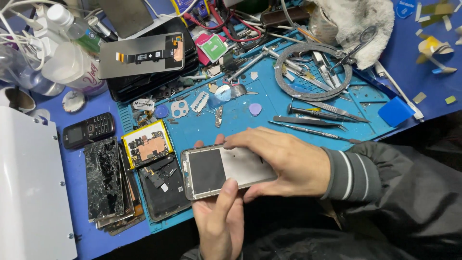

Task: The person pries the screen assembly off a phone frame on a repair workbench, working a thin blade and pry tool around the edge of the display while holding the frame steady, then continues separating the screen from the housing by hand.

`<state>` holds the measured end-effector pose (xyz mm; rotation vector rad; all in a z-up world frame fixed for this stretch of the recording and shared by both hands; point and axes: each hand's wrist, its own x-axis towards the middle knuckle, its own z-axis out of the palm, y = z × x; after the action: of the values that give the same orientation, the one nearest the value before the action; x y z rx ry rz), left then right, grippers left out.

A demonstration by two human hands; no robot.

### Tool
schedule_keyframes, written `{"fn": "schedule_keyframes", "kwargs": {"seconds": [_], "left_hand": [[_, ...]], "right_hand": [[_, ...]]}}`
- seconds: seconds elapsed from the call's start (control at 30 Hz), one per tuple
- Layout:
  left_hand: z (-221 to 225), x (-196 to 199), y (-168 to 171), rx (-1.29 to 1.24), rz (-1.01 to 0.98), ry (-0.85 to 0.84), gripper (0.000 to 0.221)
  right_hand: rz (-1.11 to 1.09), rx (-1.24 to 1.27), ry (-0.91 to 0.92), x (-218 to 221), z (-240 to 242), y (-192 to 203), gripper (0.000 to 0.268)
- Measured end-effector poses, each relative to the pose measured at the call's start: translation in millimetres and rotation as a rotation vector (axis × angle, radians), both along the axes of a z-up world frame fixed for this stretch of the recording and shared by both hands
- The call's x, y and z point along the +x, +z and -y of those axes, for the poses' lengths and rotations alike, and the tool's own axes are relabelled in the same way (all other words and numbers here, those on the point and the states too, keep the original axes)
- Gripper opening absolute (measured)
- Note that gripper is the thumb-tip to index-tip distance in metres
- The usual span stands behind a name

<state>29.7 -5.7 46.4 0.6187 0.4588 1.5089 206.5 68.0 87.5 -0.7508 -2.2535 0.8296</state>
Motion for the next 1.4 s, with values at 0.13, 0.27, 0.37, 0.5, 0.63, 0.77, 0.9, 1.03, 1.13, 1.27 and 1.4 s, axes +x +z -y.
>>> {"fn": "schedule_keyframes", "kwargs": {"seconds": [0.13,0.27,0.37,0.5,0.63,0.77,0.9,1.03,1.13,1.27,1.4], "left_hand": [[-9.1,-3.0,3.2,-0.034,-0.104,0.067,0.085],[-14.6,-3.3,-1.1,0.031,-0.154,0.062,0.089],[-16.6,-2.0,-2.0,0.095,-0.14,0.047,0.09],[-17.1,-4.7,1.0,0.048,-0.206,0.097,0.09],[-16.8,-5.5,4.3,0.029,-0.305,0.12,0.086],[-17.7,-7.2,0.7,0.049,-0.296,0.141,0.083],[-17.3,-9.6,-7.9,0.118,-0.246,0.145,0.078],[-17.7,-7.0,-10.9,0.091,-0.094,0.134,0.069],[-17.6,-3.9,-8.3,0.052,-0.044,0.158,0.067],[-21.7,-0.1,-5.3,0.022,-0.04,0.204,0.067],[-25.1,2.1,-9.9,0.083,0.072,0.219,0.075]], "right_hand": [[0.081,0.282,-0.234,27.7,-22.1,16.9,0.027],[0.364,0.477,-0.467,38.3,-52.6,13.0,0.015],[0.597,0.813,-0.51,27.9,-79.5,-4.5,0.007],[1.016,0.845,-0.713,23.7,-94.1,-12.5,0.016],[1.048,0.742,-0.746,29.6,-92.2,-15.9,0.009],[1.209,0.613,-0.661,35.0,-97.3,-12.0,0.019],[1.285,0.825,-0.632,37.7,-96.8,-20.4,0.019],[1.371,1.099,-0.684,55.1,-95.2,-23.1,0.019],[1.024,1.055,-0.611,63.8,-102.0,-31.7,0.019],[0.414,0.614,-0.371,28.9,-62.2,15.9,0.024],[0.187,-0.003,-0.333,-3.9,-9.3,39.0,0.032]]}}
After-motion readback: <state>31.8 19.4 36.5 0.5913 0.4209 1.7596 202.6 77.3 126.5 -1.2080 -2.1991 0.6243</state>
